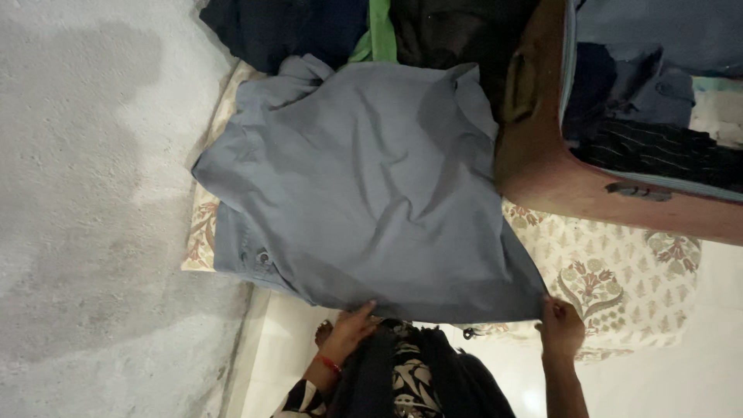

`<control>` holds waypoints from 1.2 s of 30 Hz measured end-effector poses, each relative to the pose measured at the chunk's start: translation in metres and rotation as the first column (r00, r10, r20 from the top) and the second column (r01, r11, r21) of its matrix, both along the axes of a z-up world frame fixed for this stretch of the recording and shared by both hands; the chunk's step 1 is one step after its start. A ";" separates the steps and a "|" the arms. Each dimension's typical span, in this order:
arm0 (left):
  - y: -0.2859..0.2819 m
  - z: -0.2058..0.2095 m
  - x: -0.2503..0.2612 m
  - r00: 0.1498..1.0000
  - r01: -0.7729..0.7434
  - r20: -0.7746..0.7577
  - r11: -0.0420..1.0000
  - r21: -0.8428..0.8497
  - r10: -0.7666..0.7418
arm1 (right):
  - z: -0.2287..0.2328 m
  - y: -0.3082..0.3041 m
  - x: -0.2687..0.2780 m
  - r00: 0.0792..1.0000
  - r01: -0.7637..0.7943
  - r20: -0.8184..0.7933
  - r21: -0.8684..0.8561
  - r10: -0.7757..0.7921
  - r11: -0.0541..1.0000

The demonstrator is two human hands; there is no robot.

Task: The person picks up a grey shirt from a pile on a bed, spreads it out, and folds the sleeves and body of the shirt before placing it into a suitcase.

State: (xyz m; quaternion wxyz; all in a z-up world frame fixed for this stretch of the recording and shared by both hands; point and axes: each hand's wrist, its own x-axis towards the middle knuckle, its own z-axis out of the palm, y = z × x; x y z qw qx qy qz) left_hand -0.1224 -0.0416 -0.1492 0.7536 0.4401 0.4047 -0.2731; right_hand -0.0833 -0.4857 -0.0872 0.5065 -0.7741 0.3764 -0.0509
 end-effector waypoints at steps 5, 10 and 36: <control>0.002 -0.008 -0.016 0.991 0.133 -0.006 0.955 0.266 -0.136 | 0.007 -0.016 -0.051 0.992 0.088 -0.103 0.145 -0.074 0.985; 0.003 -0.011 -0.030 0.987 0.148 -0.021 0.838 0.525 -0.162 | 0.001 -0.009 -0.052 0.987 -0.033 -0.155 -0.005 0.031 0.999; 0.206 0.138 0.104 0.972 -0.202 0.219 0.182 0.962 -0.081 | 0.157 0.354 0.194 0.530 -0.822 0.065 -0.207 0.846 0.531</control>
